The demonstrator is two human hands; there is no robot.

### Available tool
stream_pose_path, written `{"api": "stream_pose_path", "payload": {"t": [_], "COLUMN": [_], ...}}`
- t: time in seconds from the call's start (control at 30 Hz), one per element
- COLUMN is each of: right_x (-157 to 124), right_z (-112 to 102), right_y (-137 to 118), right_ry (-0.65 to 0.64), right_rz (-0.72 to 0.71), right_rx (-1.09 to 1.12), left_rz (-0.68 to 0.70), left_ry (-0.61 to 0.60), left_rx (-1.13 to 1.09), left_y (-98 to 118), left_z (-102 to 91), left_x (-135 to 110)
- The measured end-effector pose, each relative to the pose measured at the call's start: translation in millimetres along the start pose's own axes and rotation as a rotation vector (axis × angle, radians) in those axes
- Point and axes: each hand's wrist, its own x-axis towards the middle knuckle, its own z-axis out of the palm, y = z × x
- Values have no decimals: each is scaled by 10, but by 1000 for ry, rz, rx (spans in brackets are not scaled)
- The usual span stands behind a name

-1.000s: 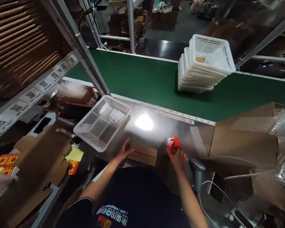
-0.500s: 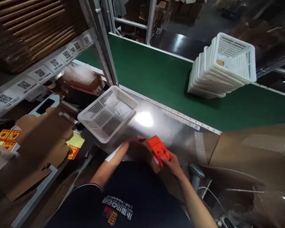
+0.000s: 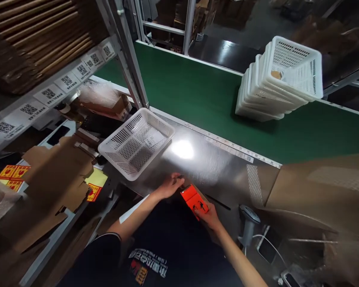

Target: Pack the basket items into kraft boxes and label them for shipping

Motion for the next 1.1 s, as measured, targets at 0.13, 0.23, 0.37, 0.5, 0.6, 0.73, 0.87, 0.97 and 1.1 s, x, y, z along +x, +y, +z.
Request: {"api": "stream_pose_path", "payload": {"t": [0.13, 0.23, 0.37, 0.5, 0.6, 0.73, 0.87, 0.97, 1.1], "right_x": [6, -5, 3, 4, -36, -74, -38, -21, -42], "right_z": [6, 2, 21, 33, -30, -133, -121, -91, -80], "right_y": [-16, 33, 21, -176, -309, -348, -388, -433, -445], "right_ry": [-5, -4, 6, -17, -19, -16, -1, 1, -17], "right_rz": [-37, -19, 22, 55, 80, 143, 185, 205, 238], "right_rx": [2, 5, -22, -81, -200, -271, -282, -220, -135], "left_rz": [62, 69, 35, 105, 66, -21, 7, -6, -51], "left_ry": [-76, -85, -89, 55, 204, 206, 105, 74, 37], "left_rx": [31, 56, 126, 204, 260, 310, 338, 356, 390], "left_y": [156, 177, 86, -14, -70, -185, -332, -422, -518], "left_z": [6, 33, 92, 14, -191, -446, -474, -370, -163], "left_x": [-66, -32, 45, 146, 271, 433, 507, 526, 489]}}
